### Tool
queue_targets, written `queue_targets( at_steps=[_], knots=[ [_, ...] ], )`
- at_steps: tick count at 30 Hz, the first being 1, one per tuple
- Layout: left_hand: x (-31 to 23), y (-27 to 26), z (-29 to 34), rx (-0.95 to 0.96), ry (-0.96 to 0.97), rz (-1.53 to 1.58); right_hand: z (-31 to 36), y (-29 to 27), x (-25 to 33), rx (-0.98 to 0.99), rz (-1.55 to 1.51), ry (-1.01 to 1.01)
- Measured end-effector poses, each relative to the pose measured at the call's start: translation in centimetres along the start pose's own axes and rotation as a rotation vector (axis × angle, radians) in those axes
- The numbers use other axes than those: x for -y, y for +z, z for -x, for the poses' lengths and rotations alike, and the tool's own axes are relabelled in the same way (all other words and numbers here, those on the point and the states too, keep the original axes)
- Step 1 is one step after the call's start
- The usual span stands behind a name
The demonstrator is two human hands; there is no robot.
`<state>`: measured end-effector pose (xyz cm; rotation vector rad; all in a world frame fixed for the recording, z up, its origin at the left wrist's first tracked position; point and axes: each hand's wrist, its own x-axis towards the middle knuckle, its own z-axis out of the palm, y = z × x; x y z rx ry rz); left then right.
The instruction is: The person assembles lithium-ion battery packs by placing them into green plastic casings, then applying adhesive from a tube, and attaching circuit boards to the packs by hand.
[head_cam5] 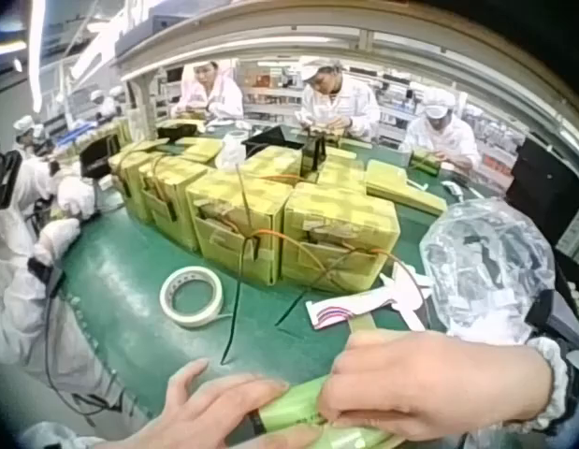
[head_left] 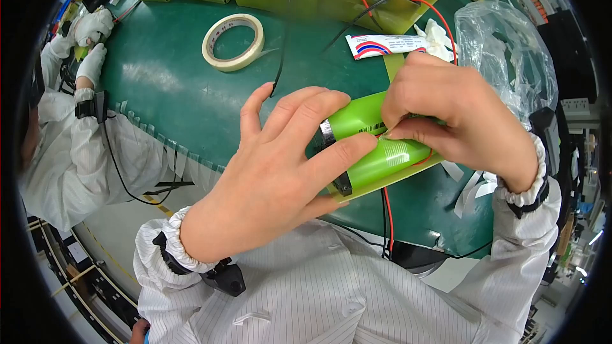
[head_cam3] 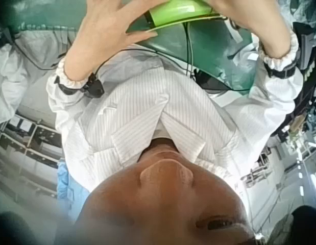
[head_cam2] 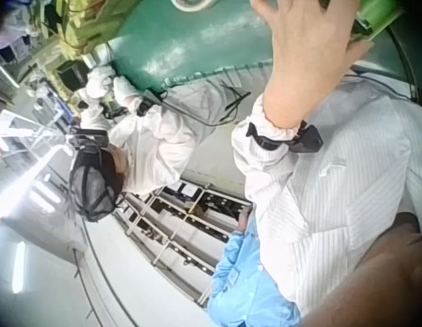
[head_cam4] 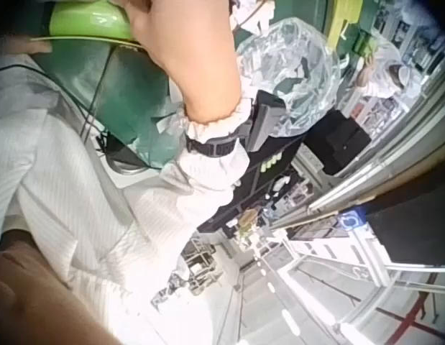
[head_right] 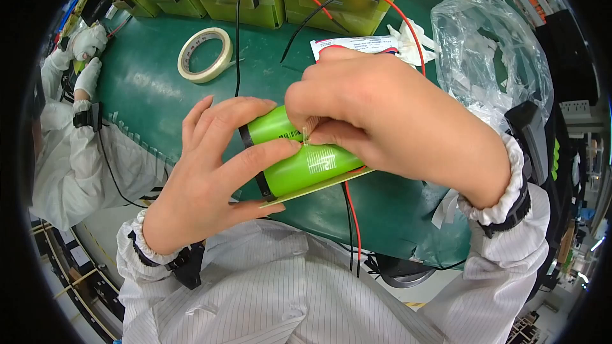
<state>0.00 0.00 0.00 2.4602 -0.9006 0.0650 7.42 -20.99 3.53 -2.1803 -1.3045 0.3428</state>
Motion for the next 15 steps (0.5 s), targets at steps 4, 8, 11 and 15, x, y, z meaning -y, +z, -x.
queue_targets(
  at_steps=[4, 8, 11, 15],
  knots=[
    [0.0, 0.0, -0.1, -0.004, 0.002, -0.013, 0.1, 0.4, 1.1, -0.089, 0.265, -0.064],
    [-0.1, -0.1, -0.1, -0.001, -0.007, -0.029, 0.2, 0.8, 2.2, -0.106, 0.506, -0.047],
    [-0.2, -0.2, -0.1, -0.001, -0.010, -0.032, 0.4, 0.8, 2.7, -0.115, 0.567, -0.043],
    [-0.3, -0.2, 0.1, -0.001, -0.020, -0.026, 0.3, 1.0, 3.1, -0.103, 0.612, -0.044]
  ],
)
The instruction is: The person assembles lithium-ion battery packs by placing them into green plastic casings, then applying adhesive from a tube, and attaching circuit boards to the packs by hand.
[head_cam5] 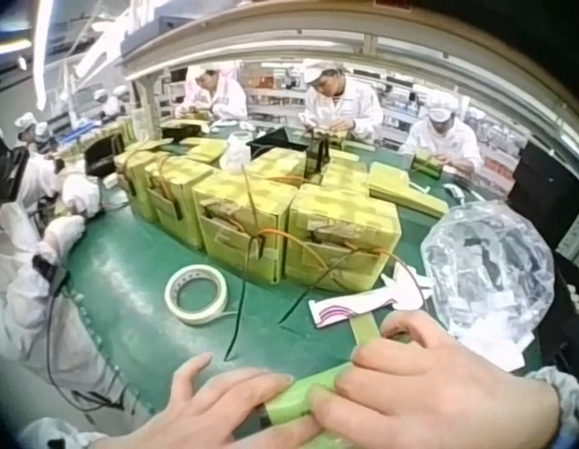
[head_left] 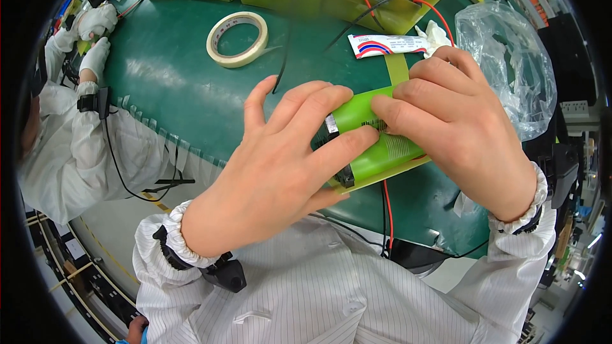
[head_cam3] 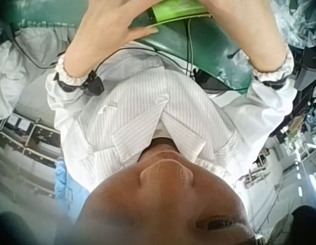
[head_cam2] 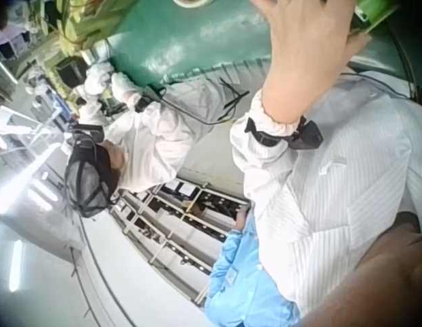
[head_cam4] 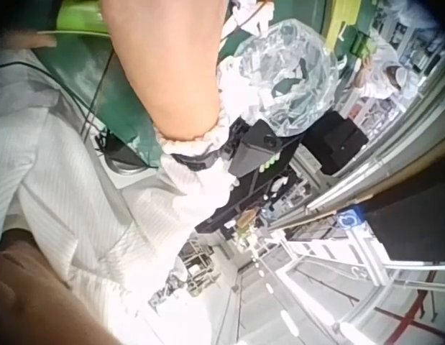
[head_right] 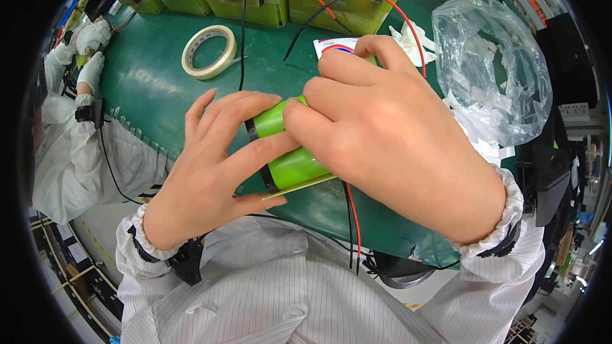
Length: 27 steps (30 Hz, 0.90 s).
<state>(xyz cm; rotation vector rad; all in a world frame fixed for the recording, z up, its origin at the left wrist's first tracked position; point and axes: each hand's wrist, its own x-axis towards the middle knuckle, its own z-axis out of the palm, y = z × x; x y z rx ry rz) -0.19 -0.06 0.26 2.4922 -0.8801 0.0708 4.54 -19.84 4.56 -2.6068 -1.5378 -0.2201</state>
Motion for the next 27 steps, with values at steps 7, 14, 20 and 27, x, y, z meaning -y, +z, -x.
queue_targets(
  at_steps=[7, 14, 20, 27],
  knots=[
    [0.0, 0.1, 0.0, 0.025, -0.005, 0.006, -0.5, 0.2, -0.6, -0.059, -0.033, 0.073],
    [-0.3, 0.0, 0.1, 0.016, -0.005, -0.008, -1.0, -0.4, 0.4, 0.135, 0.045, 0.123],
    [-0.3, 0.1, 0.1, 0.014, 0.001, -0.006, -0.9, 0.2, -2.3, 0.097, -0.290, -0.066],
    [-0.3, 0.3, 0.3, -0.005, 0.001, -0.013, 0.2, 1.5, -2.3, -0.059, -0.412, -0.116]
  ],
)
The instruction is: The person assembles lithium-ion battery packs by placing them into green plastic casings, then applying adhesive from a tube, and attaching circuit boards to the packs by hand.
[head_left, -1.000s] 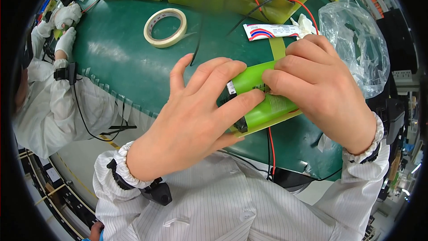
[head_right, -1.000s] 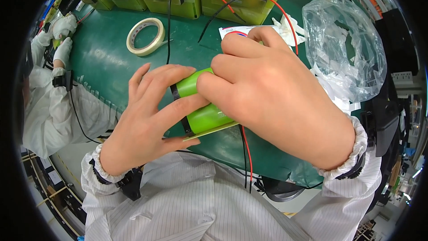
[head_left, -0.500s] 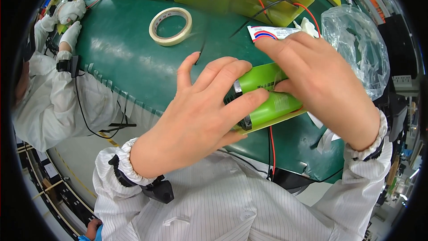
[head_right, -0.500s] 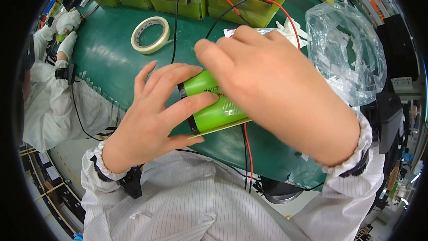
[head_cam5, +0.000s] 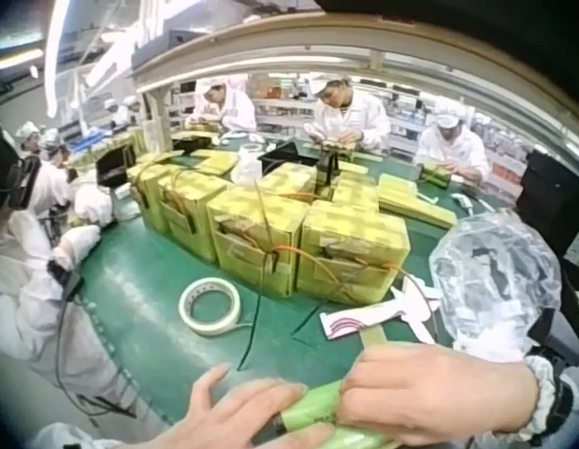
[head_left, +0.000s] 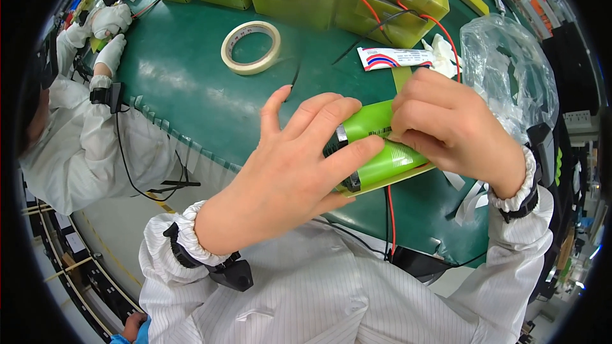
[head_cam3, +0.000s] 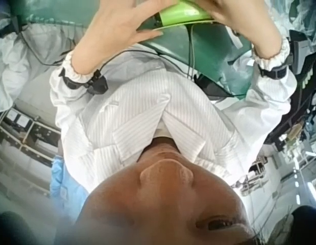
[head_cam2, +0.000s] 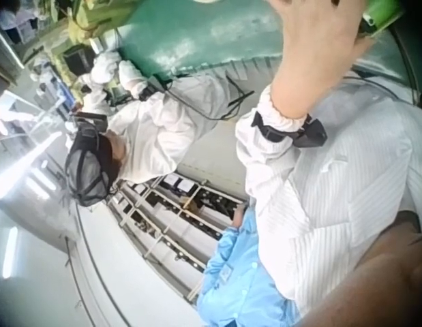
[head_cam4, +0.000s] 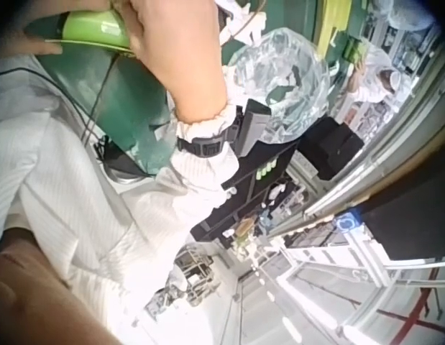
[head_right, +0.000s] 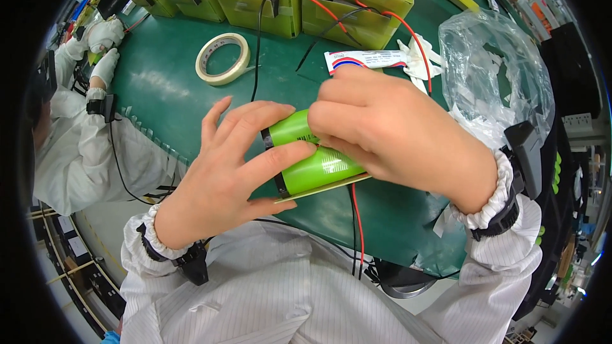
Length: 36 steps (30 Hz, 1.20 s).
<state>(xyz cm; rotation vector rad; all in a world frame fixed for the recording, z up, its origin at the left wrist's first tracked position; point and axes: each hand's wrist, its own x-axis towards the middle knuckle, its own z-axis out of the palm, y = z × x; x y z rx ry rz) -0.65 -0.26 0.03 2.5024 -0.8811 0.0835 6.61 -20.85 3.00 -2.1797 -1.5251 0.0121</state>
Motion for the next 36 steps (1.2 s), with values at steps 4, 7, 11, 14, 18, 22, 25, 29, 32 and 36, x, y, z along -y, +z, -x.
queue_targets(
  at_steps=[4, 7, 11, 14, 18, 22, 25, 29, 32, 36],
  knots=[
    [0.0, 0.2, -0.4, -0.009, 0.018, -0.008, 0.2, -0.1, 0.5, -0.023, 0.075, 0.049],
    [0.2, 0.4, -0.6, -0.020, 0.024, -0.022, -0.3, -0.1, 0.6, -0.032, -0.025, 0.213],
    [0.5, -0.5, 0.1, -0.056, 0.014, -0.012, -2.5, -0.6, -0.7, 0.087, -0.262, 0.356],
    [0.6, 0.5, 0.1, -0.105, 0.075, 0.037, -2.6, -1.0, -3.3, 0.240, -0.481, 0.293],
    [1.0, 1.4, 0.2, -0.171, 0.157, 0.012, -3.4, -1.1, -5.1, 0.592, -0.700, 0.576],
    [0.3, 1.2, 0.6, -0.217, 0.137, -0.012, -4.2, -0.9, -6.1, 0.731, -0.850, 0.599],
    [0.3, 0.9, 0.8, -0.176, 0.140, -0.023, -5.4, -1.0, -6.3, 0.842, -0.845, 0.536],
    [0.1, 1.2, 0.3, -0.160, 0.136, -0.029, -5.3, -1.3, -7.1, 0.921, -0.881, 0.581],
    [0.0, 1.2, -0.7, -0.115, 0.097, -0.031, -4.5, -2.8, -7.1, 0.710, -0.611, 0.615],
    [-0.6, 0.2, -0.6, -0.030, 0.045, -0.081, -0.7, -4.5, -5.7, 0.002, -0.702, 0.627]
  ],
)
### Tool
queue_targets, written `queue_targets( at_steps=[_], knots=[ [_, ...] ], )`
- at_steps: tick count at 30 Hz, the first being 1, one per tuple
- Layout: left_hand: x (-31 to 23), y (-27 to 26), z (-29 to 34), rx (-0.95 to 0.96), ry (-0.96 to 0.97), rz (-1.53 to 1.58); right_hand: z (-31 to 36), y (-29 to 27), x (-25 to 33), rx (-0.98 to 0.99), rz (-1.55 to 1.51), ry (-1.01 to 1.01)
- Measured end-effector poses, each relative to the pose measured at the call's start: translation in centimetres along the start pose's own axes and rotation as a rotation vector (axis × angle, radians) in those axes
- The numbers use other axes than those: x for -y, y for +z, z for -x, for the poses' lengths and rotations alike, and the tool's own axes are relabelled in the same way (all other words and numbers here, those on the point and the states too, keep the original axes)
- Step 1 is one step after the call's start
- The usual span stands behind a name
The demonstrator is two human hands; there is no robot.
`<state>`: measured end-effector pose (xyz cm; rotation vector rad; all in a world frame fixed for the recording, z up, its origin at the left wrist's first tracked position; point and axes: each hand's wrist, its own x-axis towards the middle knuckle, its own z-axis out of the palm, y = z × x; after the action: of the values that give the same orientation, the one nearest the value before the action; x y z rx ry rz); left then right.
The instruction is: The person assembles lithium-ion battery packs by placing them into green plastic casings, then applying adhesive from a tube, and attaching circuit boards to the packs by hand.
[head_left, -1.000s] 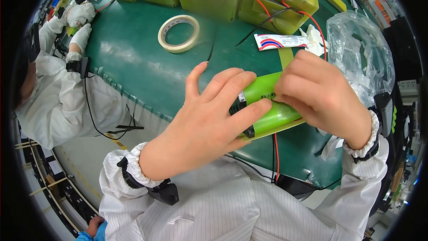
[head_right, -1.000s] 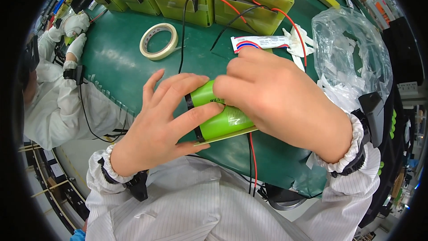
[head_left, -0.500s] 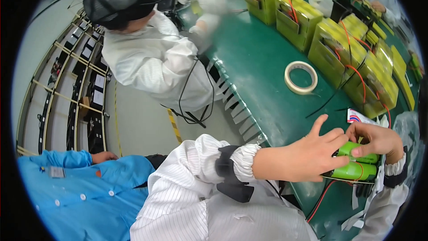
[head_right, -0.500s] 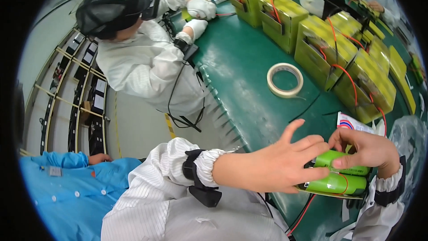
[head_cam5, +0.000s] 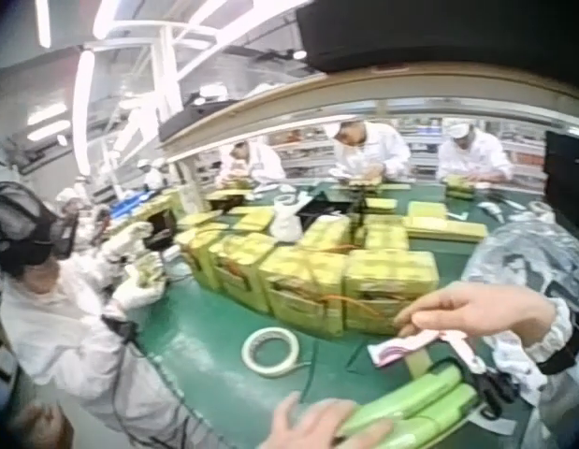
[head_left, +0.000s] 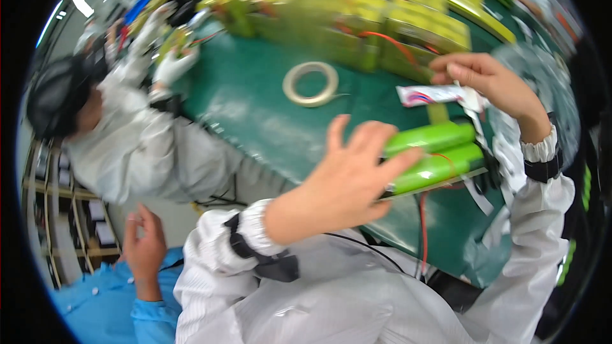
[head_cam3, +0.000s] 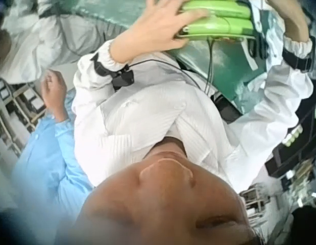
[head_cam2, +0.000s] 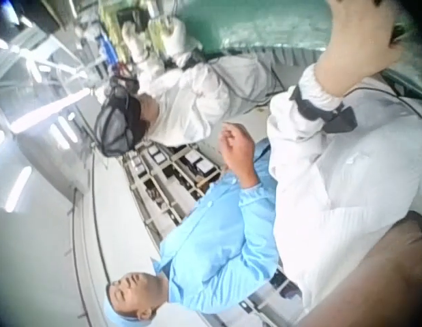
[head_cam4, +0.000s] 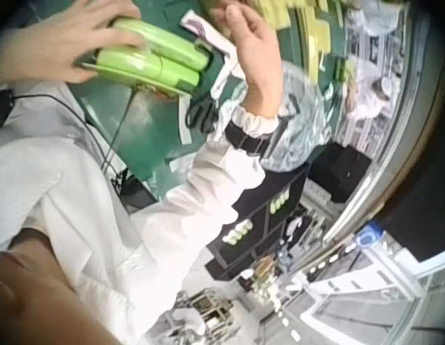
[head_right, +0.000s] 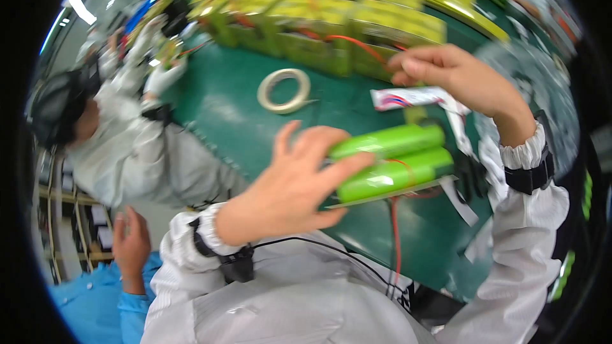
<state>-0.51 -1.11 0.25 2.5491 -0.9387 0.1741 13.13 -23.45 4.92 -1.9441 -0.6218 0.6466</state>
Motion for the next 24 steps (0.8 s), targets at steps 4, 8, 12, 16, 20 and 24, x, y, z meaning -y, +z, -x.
queue_targets(
  at_steps=[4, 8, 12, 16, 20, 24],
  knots=[
    [-0.9, -0.3, -0.9, 0.084, -0.023, -0.002, 9.0, -0.8, -2.8, -0.296, 0.019, -0.039],
    [-1.7, -1.1, -1.3, 0.104, -0.033, -0.043, 14.3, 1.1, -6.0, -0.368, -0.137, 0.031],
    [-1.9, -0.1, -1.1, 0.086, -0.046, -0.051, 13.7, 4.3, -8.8, -0.321, -0.082, 0.012],
    [-1.6, 1.1, -0.3, -0.078, -0.128, 0.056, 10.7, 6.2, -8.8, -0.279, -0.083, -0.027],
    [-1.0, 2.7, 0.9, -0.305, -0.212, 0.212, 8.9, 6.3, -9.4, -0.253, -0.194, -0.012],
    [0.5, 6.7, 3.4, -0.304, -0.442, 0.663, 8.3, 6.6, -9.7, -0.271, -0.199, -0.066]
  ],
)
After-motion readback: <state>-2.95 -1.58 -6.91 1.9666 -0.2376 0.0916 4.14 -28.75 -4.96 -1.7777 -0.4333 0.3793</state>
